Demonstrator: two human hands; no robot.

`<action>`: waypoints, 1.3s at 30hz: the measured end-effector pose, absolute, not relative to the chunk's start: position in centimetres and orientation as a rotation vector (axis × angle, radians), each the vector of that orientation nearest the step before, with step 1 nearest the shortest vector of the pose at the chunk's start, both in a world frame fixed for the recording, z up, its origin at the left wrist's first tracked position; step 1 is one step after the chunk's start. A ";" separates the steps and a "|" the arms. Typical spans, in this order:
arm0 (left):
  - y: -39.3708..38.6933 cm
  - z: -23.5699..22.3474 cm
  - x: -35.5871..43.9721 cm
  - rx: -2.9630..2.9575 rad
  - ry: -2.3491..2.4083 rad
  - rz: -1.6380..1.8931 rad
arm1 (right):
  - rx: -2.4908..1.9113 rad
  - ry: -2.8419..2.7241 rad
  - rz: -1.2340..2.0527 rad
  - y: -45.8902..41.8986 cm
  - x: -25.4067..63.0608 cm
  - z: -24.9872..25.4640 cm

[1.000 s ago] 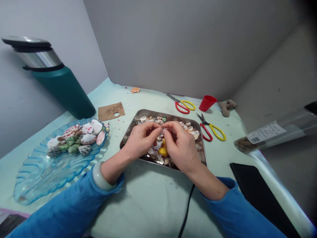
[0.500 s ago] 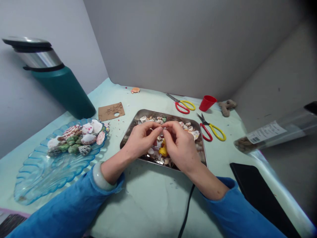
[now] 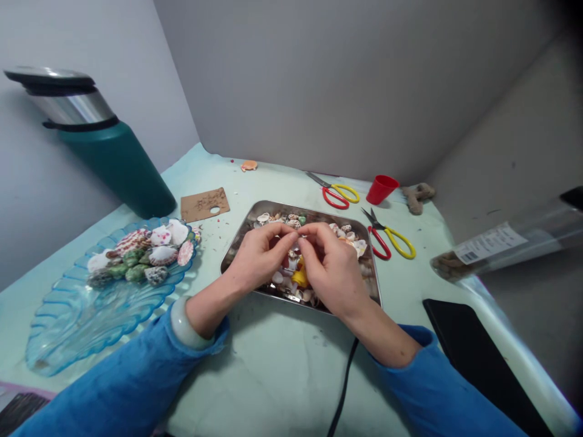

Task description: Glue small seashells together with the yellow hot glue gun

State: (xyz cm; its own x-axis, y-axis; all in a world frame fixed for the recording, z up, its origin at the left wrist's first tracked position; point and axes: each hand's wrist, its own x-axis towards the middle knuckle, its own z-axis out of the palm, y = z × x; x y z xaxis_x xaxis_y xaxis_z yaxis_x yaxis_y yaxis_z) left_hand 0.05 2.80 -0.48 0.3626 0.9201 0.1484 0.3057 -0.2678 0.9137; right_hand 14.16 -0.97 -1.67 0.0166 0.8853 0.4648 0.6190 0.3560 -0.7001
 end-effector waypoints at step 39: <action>3.1 -1.2 0.0 1.760 1.088 0.956 | -1.435 -1.686 0.349 -0.9 14.1 -1.9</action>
State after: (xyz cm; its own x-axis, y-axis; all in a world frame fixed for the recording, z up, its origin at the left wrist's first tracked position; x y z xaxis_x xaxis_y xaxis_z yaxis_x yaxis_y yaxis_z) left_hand -0.01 3.08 -1.22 0.3340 0.9267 0.1722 0.2900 -0.2749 0.9167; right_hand 14.13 -0.87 -1.86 0.0437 0.9029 0.4277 0.6589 0.2958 -0.6917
